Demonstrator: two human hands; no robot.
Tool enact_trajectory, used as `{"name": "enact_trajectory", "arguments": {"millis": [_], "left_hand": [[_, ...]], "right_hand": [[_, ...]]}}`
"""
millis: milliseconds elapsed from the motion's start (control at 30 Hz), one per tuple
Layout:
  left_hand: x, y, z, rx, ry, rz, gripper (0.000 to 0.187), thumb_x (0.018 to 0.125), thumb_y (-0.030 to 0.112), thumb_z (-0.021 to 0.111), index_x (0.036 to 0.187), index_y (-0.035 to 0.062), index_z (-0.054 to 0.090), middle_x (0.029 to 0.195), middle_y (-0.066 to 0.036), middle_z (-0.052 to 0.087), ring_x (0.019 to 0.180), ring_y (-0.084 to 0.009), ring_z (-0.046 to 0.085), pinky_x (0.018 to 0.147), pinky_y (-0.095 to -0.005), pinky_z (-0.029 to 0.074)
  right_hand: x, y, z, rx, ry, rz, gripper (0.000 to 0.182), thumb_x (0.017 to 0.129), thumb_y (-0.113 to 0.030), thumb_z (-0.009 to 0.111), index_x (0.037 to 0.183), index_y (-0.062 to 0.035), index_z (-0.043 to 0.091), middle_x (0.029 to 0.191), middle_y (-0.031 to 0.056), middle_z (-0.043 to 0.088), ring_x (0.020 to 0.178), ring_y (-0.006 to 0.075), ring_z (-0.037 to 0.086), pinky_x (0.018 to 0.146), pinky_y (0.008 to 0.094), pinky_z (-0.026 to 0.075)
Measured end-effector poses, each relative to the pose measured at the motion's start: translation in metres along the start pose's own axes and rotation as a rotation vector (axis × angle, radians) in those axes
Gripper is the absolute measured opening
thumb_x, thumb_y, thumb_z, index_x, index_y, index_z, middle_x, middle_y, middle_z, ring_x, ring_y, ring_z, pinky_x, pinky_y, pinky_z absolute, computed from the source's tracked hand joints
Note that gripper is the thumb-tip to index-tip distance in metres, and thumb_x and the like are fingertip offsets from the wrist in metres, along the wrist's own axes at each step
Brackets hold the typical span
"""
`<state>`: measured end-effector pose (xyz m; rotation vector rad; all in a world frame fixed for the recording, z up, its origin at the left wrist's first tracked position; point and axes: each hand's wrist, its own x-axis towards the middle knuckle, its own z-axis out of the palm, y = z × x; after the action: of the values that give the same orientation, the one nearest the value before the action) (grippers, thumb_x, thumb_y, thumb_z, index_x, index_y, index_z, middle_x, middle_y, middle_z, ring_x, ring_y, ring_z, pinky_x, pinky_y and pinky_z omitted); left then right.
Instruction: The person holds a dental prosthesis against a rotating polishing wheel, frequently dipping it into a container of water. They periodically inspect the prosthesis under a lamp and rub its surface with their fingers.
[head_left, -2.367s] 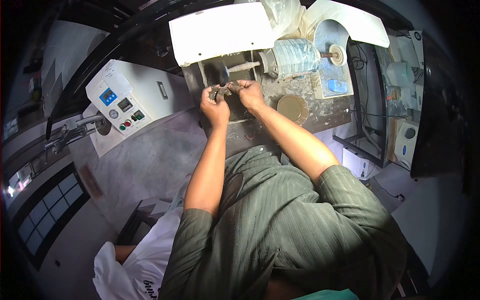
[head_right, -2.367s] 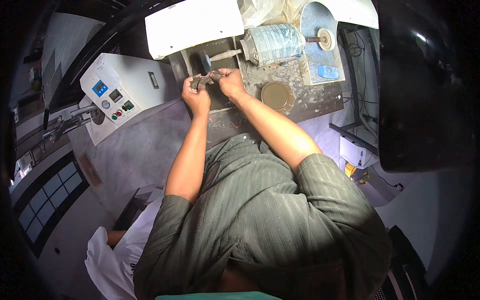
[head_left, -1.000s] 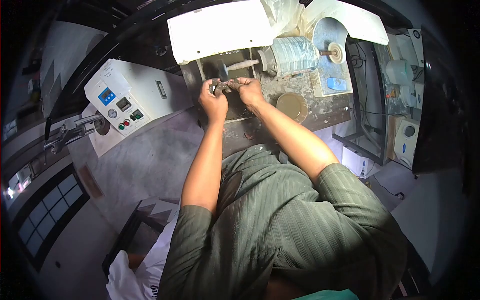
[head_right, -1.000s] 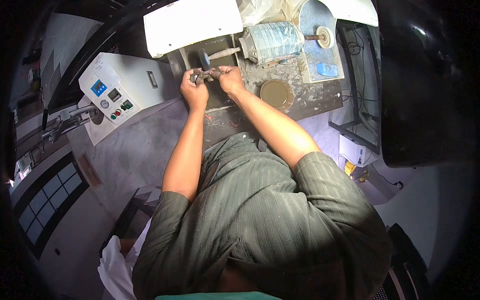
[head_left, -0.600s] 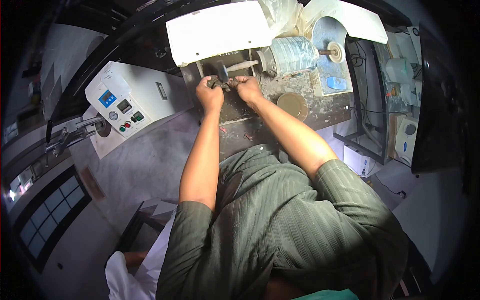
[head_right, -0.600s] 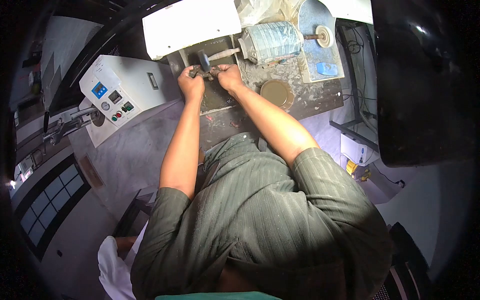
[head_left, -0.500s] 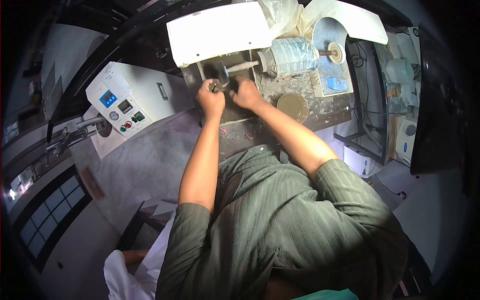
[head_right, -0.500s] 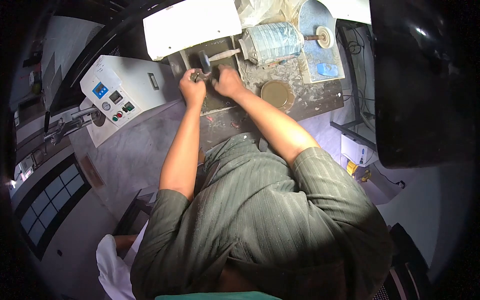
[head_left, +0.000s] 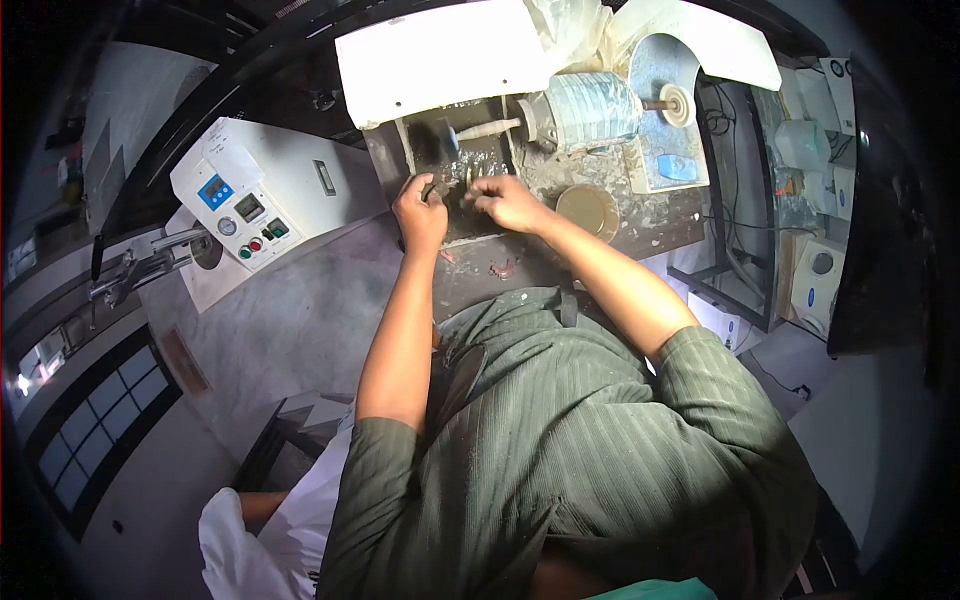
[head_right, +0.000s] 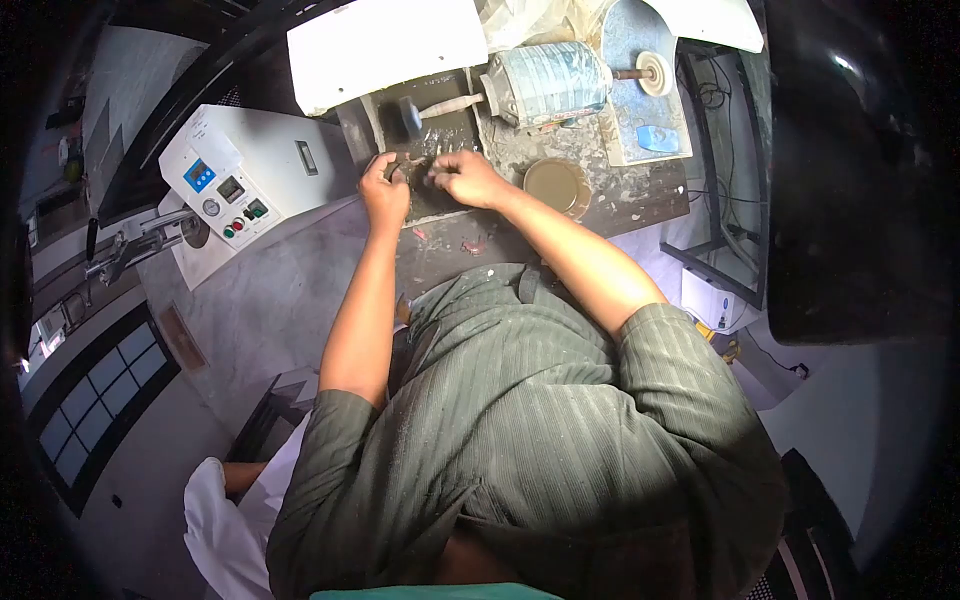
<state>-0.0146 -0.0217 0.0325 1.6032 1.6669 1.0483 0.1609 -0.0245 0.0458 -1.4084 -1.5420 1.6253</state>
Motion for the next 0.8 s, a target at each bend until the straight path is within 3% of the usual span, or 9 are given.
{"name": "enact_trajectory", "arguments": {"millis": [33, 100, 167, 200, 300, 367, 400, 667, 800], "left_hand": [[0.0, 0.0, 0.001, -0.001, -0.002, 0.0, 0.027, 0.07, -0.011, 0.053, 0.093, -0.0015, 0.064, 0.086, -0.014, 0.068, 0.08, -0.025, 0.066, 0.076, -0.032, 0.048], [0.001, -0.002, 0.005, -0.065, -0.061, -0.117, 0.028, 0.07, -0.013, 0.053, 0.092, -0.0011, 0.065, 0.086, -0.011, 0.069, 0.079, -0.0176, 0.065, 0.074, -0.0281, 0.048], [0.002, -0.004, 0.012, -0.248, -0.038, -0.168, 0.028, 0.069, -0.015, 0.053, 0.091, -0.0017, 0.065, 0.086, -0.009, 0.069, 0.078, -0.0149, 0.064, 0.074, -0.0263, 0.048], [0.004, -0.002, 0.014, -0.431, -0.012, -0.221, 0.028, 0.069, -0.016, 0.053, 0.091, -0.0023, 0.066, 0.086, -0.007, 0.068, 0.078, -0.0123, 0.063, 0.073, -0.0245, 0.048], [0.01, 0.004, 0.014, -0.315, 0.019, -0.225, 0.03, 0.069, -0.018, 0.051, 0.091, -0.0038, 0.065, 0.085, -0.005, 0.067, 0.078, -0.0096, 0.061, 0.073, -0.0226, 0.047], [0.016, 0.009, 0.016, -0.34, 0.05, -0.222, 0.029, 0.068, -0.017, 0.052, 0.091, -0.0039, 0.065, 0.084, -0.005, 0.066, 0.077, -0.01, 0.061, 0.071, -0.0228, 0.047], [0.018, 0.01, 0.019, -0.368, 0.079, -0.221, 0.029, 0.068, -0.016, 0.053, 0.091, -0.0041, 0.065, 0.082, -0.005, 0.066, 0.075, -0.0103, 0.06, 0.07, -0.023, 0.047], [0.041, 0.006, 0.033, -0.218, 0.143, -0.36, 0.021, 0.067, -0.01, 0.059, 0.086, -0.0034, 0.066, 0.079, -0.005, 0.066, 0.072, -0.0113, 0.059, 0.067, -0.026, 0.047], [0.04, 0.013, 0.023, -0.076, 0.115, -0.322, 0.021, 0.067, -0.009, 0.06, 0.086, -0.0029, 0.067, 0.079, -0.007, 0.068, 0.072, -0.0122, 0.061, 0.068, -0.0266, 0.047]], "right_hand": [[-0.001, -0.006, -0.001, 0.0, 0.001, 0.001, 0.021, 0.077, -0.011, 0.056, 0.092, -0.0011, 0.065, 0.086, 0.0177, 0.066, 0.083, 0.0304, 0.064, 0.075, 0.0342, 0.048], [-0.001, -0.02, -0.005, -0.149, 0.196, -0.284, 0.027, 0.073, -0.007, 0.056, 0.098, 0.0007, 0.064, 0.092, 0.0203, 0.065, 0.086, 0.0344, 0.063, 0.078, 0.0355, 0.049], [0.004, -0.02, -0.006, -0.257, 0.176, -0.397, 0.034, 0.07, -0.005, 0.057, 0.103, 0.0009, 0.064, 0.097, 0.0221, 0.064, 0.089, 0.0386, 0.062, 0.081, 0.0393, 0.049], [0.007, -0.017, -0.003, -0.344, 0.227, -0.364, 0.035, 0.07, -0.004, 0.056, 0.104, 0.0011, 0.063, 0.098, 0.0225, 0.064, 0.091, 0.04, 0.061, 0.082, 0.041, 0.049], [0.013, -0.01, 0.001, -0.42, 0.337, -0.265, 0.03, 0.074, -0.004, 0.058, 0.103, 0.0003, 0.065, 0.096, 0.0222, 0.065, 0.091, 0.0379, 0.062, 0.082, 0.0401, 0.049], [0.02, -0.01, 0.002, -0.103, 0.323, 0.063, 0.022, 0.081, -0.011, 0.062, 0.099, -0.0015, 0.068, 0.093, 0.0208, 0.067, 0.089, 0.033, 0.065, 0.081, 0.0366, 0.049], [0.023, -0.011, 0.0, -0.078, 0.335, 0.093, 0.02, 0.084, -0.018, 0.065, 0.097, -0.0037, 0.07, 0.09, 0.0195, 0.068, 0.087, 0.0284, 0.067, 0.08, 0.0343, 0.049], [0.054, 0.017, 0.007, 0.02, 0.441, 0.215, 0.023, 0.081, -0.018, 0.066, 0.1, -0.0063, 0.07, 0.092, 0.0179, 0.068, 0.085, 0.0268, 0.068, 0.078, 0.0343, 0.049], [0.053, 0.02, 0.012, 0.093, 0.403, 0.208, 0.023, 0.081, -0.018, 0.066, 0.099, -0.0043, 0.07, 0.085, 0.0162, 0.07, 0.078, 0.0202, 0.066, 0.074, 0.0329, 0.049]]}}
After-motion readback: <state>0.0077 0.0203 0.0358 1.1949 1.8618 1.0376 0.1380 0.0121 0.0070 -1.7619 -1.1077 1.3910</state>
